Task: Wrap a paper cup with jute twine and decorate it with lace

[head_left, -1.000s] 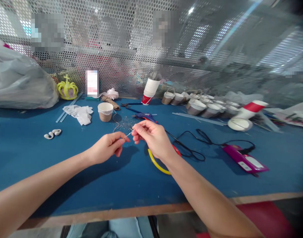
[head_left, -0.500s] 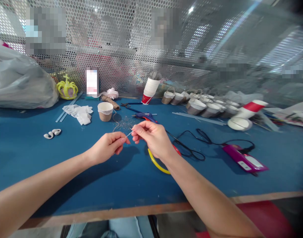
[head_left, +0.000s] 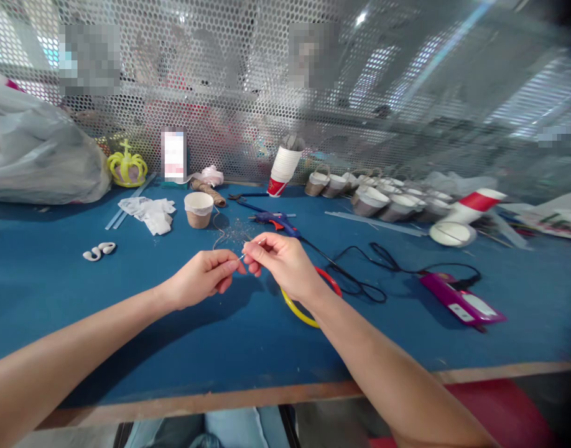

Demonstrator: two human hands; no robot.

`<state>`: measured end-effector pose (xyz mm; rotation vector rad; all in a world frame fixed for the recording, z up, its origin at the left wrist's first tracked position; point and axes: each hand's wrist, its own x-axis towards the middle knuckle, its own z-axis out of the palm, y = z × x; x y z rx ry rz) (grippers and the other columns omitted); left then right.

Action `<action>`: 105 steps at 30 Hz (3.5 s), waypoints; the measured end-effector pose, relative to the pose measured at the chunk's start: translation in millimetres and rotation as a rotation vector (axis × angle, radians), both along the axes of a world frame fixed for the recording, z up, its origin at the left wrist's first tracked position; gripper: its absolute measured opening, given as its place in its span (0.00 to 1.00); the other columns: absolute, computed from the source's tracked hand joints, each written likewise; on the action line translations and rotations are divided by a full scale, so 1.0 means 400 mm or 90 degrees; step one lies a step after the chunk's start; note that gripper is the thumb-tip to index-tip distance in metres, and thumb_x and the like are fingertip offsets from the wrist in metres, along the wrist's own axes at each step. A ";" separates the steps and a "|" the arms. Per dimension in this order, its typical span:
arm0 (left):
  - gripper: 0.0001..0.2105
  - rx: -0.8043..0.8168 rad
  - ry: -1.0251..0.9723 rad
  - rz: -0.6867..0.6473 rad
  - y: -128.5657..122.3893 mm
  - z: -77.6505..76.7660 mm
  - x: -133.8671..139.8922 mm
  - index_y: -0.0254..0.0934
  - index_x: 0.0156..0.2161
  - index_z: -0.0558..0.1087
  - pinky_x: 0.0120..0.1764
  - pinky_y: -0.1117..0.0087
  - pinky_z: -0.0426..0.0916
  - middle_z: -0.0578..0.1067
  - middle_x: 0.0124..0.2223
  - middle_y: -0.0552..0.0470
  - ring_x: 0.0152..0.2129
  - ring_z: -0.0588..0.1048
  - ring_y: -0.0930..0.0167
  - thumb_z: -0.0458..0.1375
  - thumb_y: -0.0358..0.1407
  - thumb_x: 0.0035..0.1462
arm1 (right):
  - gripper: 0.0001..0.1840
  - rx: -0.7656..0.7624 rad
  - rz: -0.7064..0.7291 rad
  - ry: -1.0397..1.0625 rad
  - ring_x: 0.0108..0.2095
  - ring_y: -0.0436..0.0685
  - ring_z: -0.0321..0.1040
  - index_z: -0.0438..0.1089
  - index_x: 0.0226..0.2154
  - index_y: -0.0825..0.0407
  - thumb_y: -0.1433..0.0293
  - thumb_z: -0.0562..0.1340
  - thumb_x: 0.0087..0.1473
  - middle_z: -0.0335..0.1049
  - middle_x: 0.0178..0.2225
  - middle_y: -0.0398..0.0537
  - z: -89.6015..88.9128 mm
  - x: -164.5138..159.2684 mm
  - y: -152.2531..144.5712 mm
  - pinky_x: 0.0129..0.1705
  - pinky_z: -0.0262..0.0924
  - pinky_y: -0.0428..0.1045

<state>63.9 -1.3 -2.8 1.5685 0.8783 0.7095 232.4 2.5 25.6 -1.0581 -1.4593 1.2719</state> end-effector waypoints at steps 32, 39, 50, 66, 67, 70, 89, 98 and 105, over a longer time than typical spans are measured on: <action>0.13 -0.027 -0.006 -0.030 0.019 -0.006 -0.035 0.32 0.30 0.68 0.23 0.76 0.62 0.72 0.21 0.56 0.16 0.67 0.78 0.56 0.43 0.53 | 0.17 -0.028 0.073 0.069 0.23 0.49 0.72 0.67 0.25 0.55 0.60 0.69 0.41 0.72 0.23 0.42 -0.021 0.005 0.018 0.27 0.69 0.45; 0.11 0.020 0.023 -0.056 0.018 -0.004 -0.032 0.33 0.30 0.66 0.21 0.78 0.59 0.69 0.20 0.57 0.16 0.64 0.80 0.52 0.41 0.56 | 0.15 0.046 0.085 0.010 0.23 0.49 0.72 0.67 0.26 0.55 0.60 0.67 0.45 0.72 0.23 0.43 -0.028 0.006 0.012 0.27 0.69 0.46; 0.14 -0.038 0.009 -0.095 0.024 -0.004 -0.024 0.33 0.30 0.67 0.24 0.76 0.62 0.73 0.22 0.54 0.18 0.68 0.78 0.54 0.45 0.55 | 0.13 0.048 0.107 -0.019 0.24 0.49 0.72 0.67 0.26 0.55 0.62 0.65 0.48 0.72 0.24 0.43 -0.024 0.015 0.009 0.28 0.68 0.46; 0.19 -0.115 -0.088 -0.085 0.013 -0.011 -0.031 0.33 0.29 0.67 0.22 0.77 0.57 0.70 0.17 0.57 0.15 0.66 0.79 0.58 0.50 0.50 | 0.14 -0.003 0.111 0.045 0.22 0.48 0.71 0.69 0.29 0.56 0.62 0.67 0.45 0.72 0.24 0.43 -0.020 0.010 0.009 0.26 0.68 0.46; 0.20 -0.158 -0.105 -0.096 0.013 -0.015 -0.031 0.33 0.29 0.67 0.22 0.77 0.58 0.71 0.18 0.57 0.15 0.67 0.78 0.59 0.51 0.48 | 0.14 0.002 0.109 0.044 0.22 0.48 0.71 0.69 0.29 0.56 0.62 0.67 0.45 0.72 0.24 0.43 -0.018 0.013 0.011 0.26 0.68 0.46; 0.21 -0.263 -0.159 -0.121 0.011 -0.020 -0.032 0.32 0.31 0.68 0.25 0.74 0.63 0.74 0.20 0.53 0.17 0.71 0.75 0.61 0.51 0.45 | 0.14 0.010 0.096 0.048 0.22 0.48 0.70 0.67 0.26 0.56 0.61 0.67 0.45 0.72 0.23 0.43 -0.012 0.019 0.017 0.26 0.67 0.45; 0.19 -0.179 -0.089 -0.093 0.014 -0.016 -0.032 0.32 0.30 0.69 0.22 0.75 0.56 0.70 0.16 0.58 0.14 0.66 0.78 0.60 0.50 0.47 | 0.14 -0.016 0.070 0.084 0.22 0.49 0.70 0.66 0.27 0.55 0.61 0.66 0.47 0.71 0.23 0.42 -0.028 0.009 0.030 0.25 0.66 0.46; 0.20 -0.223 -0.126 -0.088 0.008 -0.010 -0.027 0.32 0.39 0.67 0.33 0.71 0.65 0.76 0.31 0.50 0.27 0.74 0.74 0.63 0.44 0.46 | 0.15 -0.029 0.069 0.044 0.23 0.49 0.69 0.67 0.25 0.54 0.59 0.66 0.46 0.70 0.23 0.42 -0.032 0.013 0.035 0.25 0.65 0.46; 0.22 -0.191 -0.109 -0.017 -0.004 -0.011 0.010 0.33 0.33 0.66 0.15 0.79 0.46 0.59 0.14 0.63 0.10 0.53 0.82 0.54 0.54 0.51 | 0.13 -0.009 0.039 -0.011 0.20 0.46 0.63 0.69 0.26 0.54 0.59 0.65 0.46 0.67 0.22 0.40 -0.024 -0.004 0.018 0.23 0.62 0.44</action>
